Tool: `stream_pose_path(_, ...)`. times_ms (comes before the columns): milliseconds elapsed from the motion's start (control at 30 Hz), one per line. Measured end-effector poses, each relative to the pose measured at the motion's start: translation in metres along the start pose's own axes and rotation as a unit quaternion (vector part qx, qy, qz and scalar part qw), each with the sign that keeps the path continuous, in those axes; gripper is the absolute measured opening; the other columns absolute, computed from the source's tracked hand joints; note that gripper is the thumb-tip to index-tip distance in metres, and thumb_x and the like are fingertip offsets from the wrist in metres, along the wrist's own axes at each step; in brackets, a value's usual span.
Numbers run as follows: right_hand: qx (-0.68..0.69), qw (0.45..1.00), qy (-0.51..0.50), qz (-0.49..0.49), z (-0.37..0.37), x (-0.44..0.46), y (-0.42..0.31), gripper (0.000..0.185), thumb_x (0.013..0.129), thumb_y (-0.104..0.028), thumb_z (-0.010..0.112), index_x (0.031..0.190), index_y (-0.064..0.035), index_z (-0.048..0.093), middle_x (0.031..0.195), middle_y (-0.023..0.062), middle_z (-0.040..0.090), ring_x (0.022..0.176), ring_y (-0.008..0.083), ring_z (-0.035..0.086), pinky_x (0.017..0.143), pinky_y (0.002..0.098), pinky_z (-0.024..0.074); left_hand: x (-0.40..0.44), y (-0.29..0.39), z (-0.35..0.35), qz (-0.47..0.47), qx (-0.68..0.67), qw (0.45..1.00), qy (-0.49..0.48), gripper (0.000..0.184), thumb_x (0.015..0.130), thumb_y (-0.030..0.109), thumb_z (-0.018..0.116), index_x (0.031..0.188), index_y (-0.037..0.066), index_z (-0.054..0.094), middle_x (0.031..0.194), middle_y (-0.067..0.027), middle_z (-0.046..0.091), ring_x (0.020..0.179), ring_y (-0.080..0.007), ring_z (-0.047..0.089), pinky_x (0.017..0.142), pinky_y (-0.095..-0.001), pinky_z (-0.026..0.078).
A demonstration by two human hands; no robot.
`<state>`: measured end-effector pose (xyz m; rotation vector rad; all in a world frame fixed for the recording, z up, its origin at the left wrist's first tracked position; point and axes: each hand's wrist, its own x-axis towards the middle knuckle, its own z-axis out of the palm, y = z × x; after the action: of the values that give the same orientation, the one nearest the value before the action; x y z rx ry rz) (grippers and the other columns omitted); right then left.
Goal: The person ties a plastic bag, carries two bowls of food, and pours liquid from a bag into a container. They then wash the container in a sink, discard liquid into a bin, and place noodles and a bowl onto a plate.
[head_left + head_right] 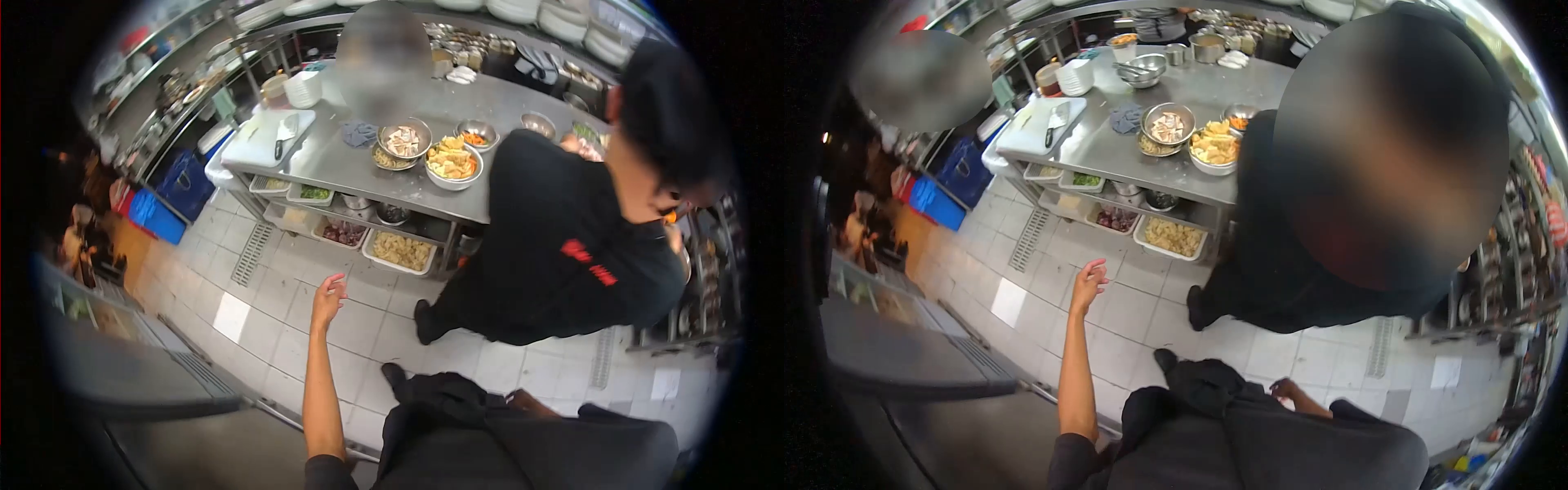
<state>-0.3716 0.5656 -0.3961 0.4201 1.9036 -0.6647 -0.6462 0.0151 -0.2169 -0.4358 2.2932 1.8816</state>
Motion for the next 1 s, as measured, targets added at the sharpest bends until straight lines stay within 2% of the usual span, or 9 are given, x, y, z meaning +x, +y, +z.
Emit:
stream_pose_path(67,-0.266,0.940,-0.029,-0.212,0.020,0.083,-0.037,0.034,0.072,-0.030,0.068,0.099,-0.0094,0.070,0.095,0.0133,0.069,0.087,0.0280,0.066,0.076,0.0399,0.0532,0.032,0.008,-0.030,0.032,0.031,0.998,-0.040,0.035,0.090,0.028,0.059,0.123,0.016,0.058,0.105,-0.0043,0.060,0.078,-0.0127,0.059,0.066,-0.0282,0.047)
stream_pose_path(133,-0.192,0.970,0.059,-0.140,0.014,0.091,-0.136,0.034,0.075,-0.037,0.062,0.091,-0.0082,0.070,0.097,0.0141,0.068,0.091,0.0300,0.065,0.077,0.0417,0.0497,0.029,-0.004,-0.072,-0.030,-0.006,0.999,-0.025,0.035,0.091,0.025,0.057,0.125,0.016,0.057,0.106,-0.0054,0.059,0.077,-0.0129,0.058,0.065,-0.0285,0.046)
stream_pose_path(233,0.286,0.903,0.090,-0.308,-0.047,0.065,-0.285,0.057,0.077,-0.021,0.074,0.126,-0.0047,0.050,0.100,0.0130,0.067,0.081,0.0212,0.065,0.069,0.0347,0.0539,0.049,-0.030,-0.132,-0.123,0.022,0.992,-0.018,0.035,0.091,0.023,0.056,0.125,0.016,0.056,0.107,-0.0063,0.059,0.080,-0.0137,0.059,0.066,-0.0288,0.047)
stream_pose_path(333,0.564,0.746,0.045,-0.352,-0.146,0.016,-0.408,0.075,0.083,-0.039,0.071,0.137,-0.0095,0.028,0.111,0.0177,0.061,0.093,0.0280,0.066,0.078,0.0399,0.0544,0.098,-0.018,-0.160,-0.159,0.035,0.986,-0.040,0.035,0.091,0.023,0.055,0.125,0.016,0.055,0.107,-0.0065,0.060,0.082,-0.0141,0.059,0.067,-0.0288,0.047)
stream_pose_path(367,0.580,0.762,0.106,-0.268,-0.186,0.009,-0.447,0.075,0.084,-0.041,0.069,0.138,-0.0098,0.027,0.111,0.0180,0.060,0.097,0.0309,0.065,0.081,0.0431,0.0535,0.119,-0.016,-0.163,-0.169,0.031,0.984,-0.045,0.035,0.091,0.023,0.056,0.125,0.016,0.055,0.106,-0.0065,0.060,0.083,-0.0142,0.059,0.067,-0.0288,0.047)
stream_pose_path(467,0.634,0.679,0.179,-0.325,-0.266,0.046,-0.481,0.087,0.087,-0.040,0.066,0.145,-0.0077,0.009,0.123,0.0245,0.051,0.100,0.0329,0.063,0.080,0.0411,0.0545,0.200,0.009,-0.150,-0.091,0.011,0.990,-0.109,0.035,0.092,0.024,0.056,0.125,0.016,0.055,0.105,-0.0062,0.062,0.081,-0.0142,0.060,0.067,-0.0273,0.047)
stream_pose_path(600,0.590,0.733,0.245,-0.233,-0.321,0.021,-0.527,0.097,0.089,-0.037,0.063,0.146,-0.0066,-0.010,0.139,0.0364,0.027,0.107,0.0369,0.059,0.089,0.0441,0.0506,0.311,0.071,-0.078,-0.029,-0.002,0.981,-0.191,0.039,0.093,0.030,0.056,0.129,0.014,0.051,0.107,-0.0087,0.064,0.079,-0.0143,0.063,0.065,-0.0247,0.047)
stream_pose_path(767,0.629,0.705,0.246,-0.215,-0.345,0.040,-0.540,0.095,0.092,-0.032,0.058,0.145,-0.0076,-0.018,0.140,0.0360,0.026,0.105,0.0370,0.060,0.088,0.0422,0.0523,0.405,0.138,0.026,-0.049,-0.028,0.976,-0.210,0.056,0.091,0.034,0.060,0.137,0.011,0.039,0.108,-0.0141,0.061,0.079,-0.0164,0.065,0.061,-0.0252,0.049)
stream_pose_path(1000,0.689,0.661,0.224,-0.195,-0.376,0.075,-0.546,0.070,0.094,-0.008,0.044,0.140,-0.0067,-0.009,0.121,0.0298,0.047,0.085,0.0377,0.067,0.071,0.0390,0.0613,0.477,0.124,0.059,-0.050,-0.027,0.967,-0.247,0.028,0.093,0.020,0.055,0.112,0.004,0.042,0.101,-0.0119,0.057,0.076,-0.0194,0.065,0.059,-0.0283,0.055)
